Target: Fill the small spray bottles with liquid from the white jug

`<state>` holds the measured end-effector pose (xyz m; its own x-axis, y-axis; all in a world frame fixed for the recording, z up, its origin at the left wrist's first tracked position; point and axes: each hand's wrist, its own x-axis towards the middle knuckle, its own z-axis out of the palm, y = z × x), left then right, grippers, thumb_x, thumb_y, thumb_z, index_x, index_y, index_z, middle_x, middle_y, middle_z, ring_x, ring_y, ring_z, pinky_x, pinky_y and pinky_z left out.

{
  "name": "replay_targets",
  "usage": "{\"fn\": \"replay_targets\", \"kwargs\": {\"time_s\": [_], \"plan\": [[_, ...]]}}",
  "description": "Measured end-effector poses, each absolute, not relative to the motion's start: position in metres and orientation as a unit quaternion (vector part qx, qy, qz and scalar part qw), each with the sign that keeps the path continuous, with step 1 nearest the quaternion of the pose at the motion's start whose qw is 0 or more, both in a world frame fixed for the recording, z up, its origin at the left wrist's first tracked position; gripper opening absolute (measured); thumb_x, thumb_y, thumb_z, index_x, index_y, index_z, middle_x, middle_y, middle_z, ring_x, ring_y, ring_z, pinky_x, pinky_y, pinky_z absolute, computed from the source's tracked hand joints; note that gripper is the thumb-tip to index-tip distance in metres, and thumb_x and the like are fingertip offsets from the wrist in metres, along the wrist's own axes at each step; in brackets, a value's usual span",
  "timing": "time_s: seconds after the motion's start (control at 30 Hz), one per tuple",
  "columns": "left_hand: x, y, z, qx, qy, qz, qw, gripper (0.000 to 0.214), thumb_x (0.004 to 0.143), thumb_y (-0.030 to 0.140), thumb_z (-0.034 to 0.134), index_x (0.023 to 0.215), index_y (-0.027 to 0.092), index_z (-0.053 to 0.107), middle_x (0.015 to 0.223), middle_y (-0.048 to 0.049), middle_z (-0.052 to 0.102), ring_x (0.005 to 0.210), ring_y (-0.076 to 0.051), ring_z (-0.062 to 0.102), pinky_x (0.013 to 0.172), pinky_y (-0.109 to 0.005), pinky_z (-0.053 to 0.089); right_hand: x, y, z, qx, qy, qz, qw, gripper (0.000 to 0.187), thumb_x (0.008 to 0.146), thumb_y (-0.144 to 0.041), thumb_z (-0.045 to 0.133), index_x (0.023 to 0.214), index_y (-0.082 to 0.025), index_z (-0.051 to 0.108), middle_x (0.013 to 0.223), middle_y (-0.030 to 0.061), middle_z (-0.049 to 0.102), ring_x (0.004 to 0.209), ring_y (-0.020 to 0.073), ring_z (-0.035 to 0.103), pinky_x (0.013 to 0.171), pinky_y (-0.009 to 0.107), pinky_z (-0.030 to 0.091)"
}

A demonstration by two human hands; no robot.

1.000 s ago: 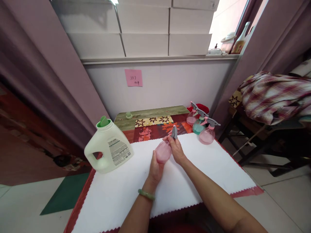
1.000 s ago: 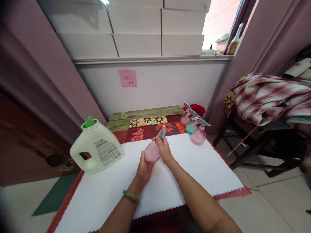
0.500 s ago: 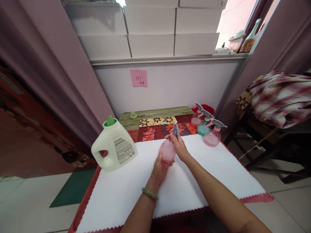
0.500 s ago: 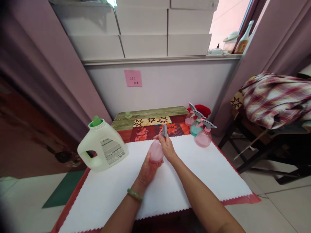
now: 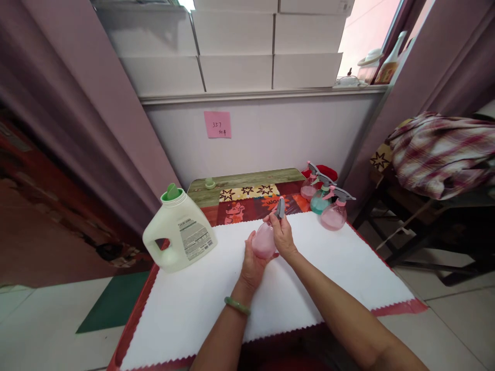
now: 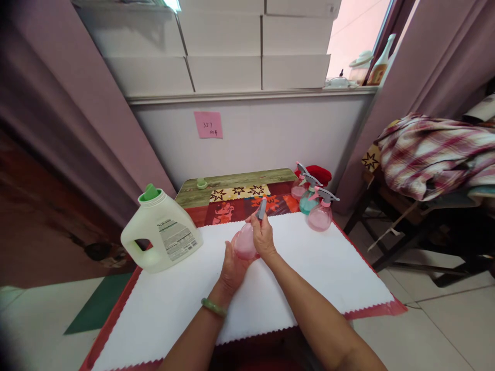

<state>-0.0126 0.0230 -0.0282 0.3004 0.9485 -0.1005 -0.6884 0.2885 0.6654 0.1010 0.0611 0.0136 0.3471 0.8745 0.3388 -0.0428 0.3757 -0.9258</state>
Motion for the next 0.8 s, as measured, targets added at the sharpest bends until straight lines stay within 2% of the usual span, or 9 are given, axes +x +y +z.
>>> {"fn": "replay_targets", "kwargs": {"time_s": [0.07, 0.1, 0.2, 0.27, 0.33, 0.43, 0.6, 0.73, 0.8], "plan": [[-0.014, 0.025, -0.028, 0.245, 0.234, 0.503, 0.795, 0.087, 0.081, 0.086, 0.043, 0.139, 0.022, 0.055, 0.142, -0.0189, 0.058, 0.119, -0.034, 0.061, 0.084, -0.044, 0.055, 0.100, 0.059, 0.018, -0.428, -0.473, 0.334, 0.694, 0.030, 0.095, -0.054, 0.052, 0.100, -0.024, 0.058, 0.087, 0.0032, 0.070, 0.085, 0.0204, 0.064, 0.088, 0.037, 0.049], [-0.015, 0.026, -0.029, 0.239, 0.231, 0.480, 0.812, 0.090, 0.081, 0.088, 0.039, 0.136, 0.019, 0.058, 0.133, -0.0200, 0.063, 0.111, -0.032, 0.065, 0.078, -0.041, 0.056, 0.100, 0.058, 0.020, -0.417, -0.476, 0.338, 0.697, 0.030, 0.096, -0.053, 0.052, 0.100, -0.024, 0.057, 0.086, 0.0031, 0.069, 0.084, 0.0203, 0.063, 0.088, 0.038, 0.049], [-0.019, 0.030, -0.032, 0.237, 0.233, 0.430, 0.839, 0.090, 0.082, 0.087, 0.038, 0.129, 0.014, 0.063, 0.096, -0.0181, 0.072, 0.074, -0.024, 0.067, 0.052, -0.030, 0.048, 0.100, 0.058, 0.024, -0.386, -0.478, 0.361, 0.702, 0.030, 0.096, -0.054, 0.052, 0.099, -0.024, 0.058, 0.087, 0.0030, 0.069, 0.083, 0.0202, 0.064, 0.087, 0.038, 0.050], [-0.021, 0.030, -0.033, 0.244, 0.232, 0.422, 0.841, 0.085, 0.084, 0.083, 0.043, 0.128, 0.013, 0.063, 0.086, -0.0160, 0.071, 0.062, -0.020, 0.062, 0.046, -0.027, 0.043, 0.104, 0.060, 0.025, -0.380, -0.478, 0.375, 0.697, 0.032, 0.095, -0.055, 0.052, 0.098, -0.024, 0.059, 0.088, 0.0034, 0.070, 0.085, 0.0206, 0.064, 0.087, 0.038, 0.050], [-0.022, 0.029, -0.033, 0.249, 0.230, 0.433, 0.835, 0.073, 0.086, 0.074, 0.053, 0.128, 0.015, 0.063, 0.094, -0.0158, 0.072, 0.069, -0.020, 0.065, 0.052, -0.027, 0.047, 0.109, 0.062, 0.024, -0.396, -0.480, 0.382, 0.684, 0.034, 0.095, -0.056, 0.051, 0.096, -0.024, 0.061, 0.090, 0.0042, 0.072, 0.087, 0.0213, 0.065, 0.089, 0.038, 0.050], [-0.021, 0.026, -0.033, 0.260, 0.230, 0.459, 0.818, 0.056, 0.084, 0.053, 0.072, 0.127, 0.018, 0.063, 0.113, -0.0152, 0.071, 0.087, -0.023, 0.069, 0.070, -0.033, 0.054, 0.116, 0.065, 0.023, -0.445, -0.479, 0.376, 0.656, 0.035, 0.095, -0.056, 0.051, 0.094, -0.024, 0.064, 0.091, 0.0047, 0.073, 0.090, 0.0221, 0.066, 0.090, 0.038, 0.049], [-0.019, 0.023, -0.031, 0.282, 0.228, 0.502, 0.785, 0.061, 0.075, 0.029, 0.083, 0.131, 0.025, 0.059, 0.138, -0.0125, 0.060, 0.109, -0.027, 0.066, 0.089, -0.043, 0.055, 0.116, 0.065, 0.026, -0.484, -0.463, 0.373, 0.642, 0.032, 0.094, -0.055, 0.053, 0.093, -0.025, 0.064, 0.090, 0.0040, 0.075, 0.088, 0.0220, 0.067, 0.087, 0.038, 0.049], [-0.017, 0.023, -0.027, 0.280, 0.222, 0.515, 0.779, 0.073, 0.067, 0.026, 0.089, 0.132, 0.026, 0.058, 0.147, -0.0122, 0.055, 0.117, -0.029, 0.063, 0.095, -0.044, 0.053, 0.111, 0.060, 0.033, -0.439, -0.448, 0.393, 0.672, 0.033, 0.093, -0.057, 0.053, 0.091, -0.025, 0.062, 0.089, 0.0035, 0.073, 0.088, 0.0215, 0.067, 0.088, 0.038, 0.051], [-0.017, 0.023, -0.025, 0.272, 0.210, 0.516, 0.785, 0.074, 0.068, 0.038, 0.089, 0.135, 0.026, 0.058, 0.149, -0.0121, 0.053, 0.122, -0.029, 0.060, 0.096, -0.042, 0.053, 0.108, 0.057, 0.037, -0.400, -0.444, 0.406, 0.691, 0.034, 0.092, -0.059, 0.054, 0.090, -0.026, 0.060, 0.089, 0.0035, 0.072, 0.091, 0.0217, 0.068, 0.092, 0.038, 0.051]]}}
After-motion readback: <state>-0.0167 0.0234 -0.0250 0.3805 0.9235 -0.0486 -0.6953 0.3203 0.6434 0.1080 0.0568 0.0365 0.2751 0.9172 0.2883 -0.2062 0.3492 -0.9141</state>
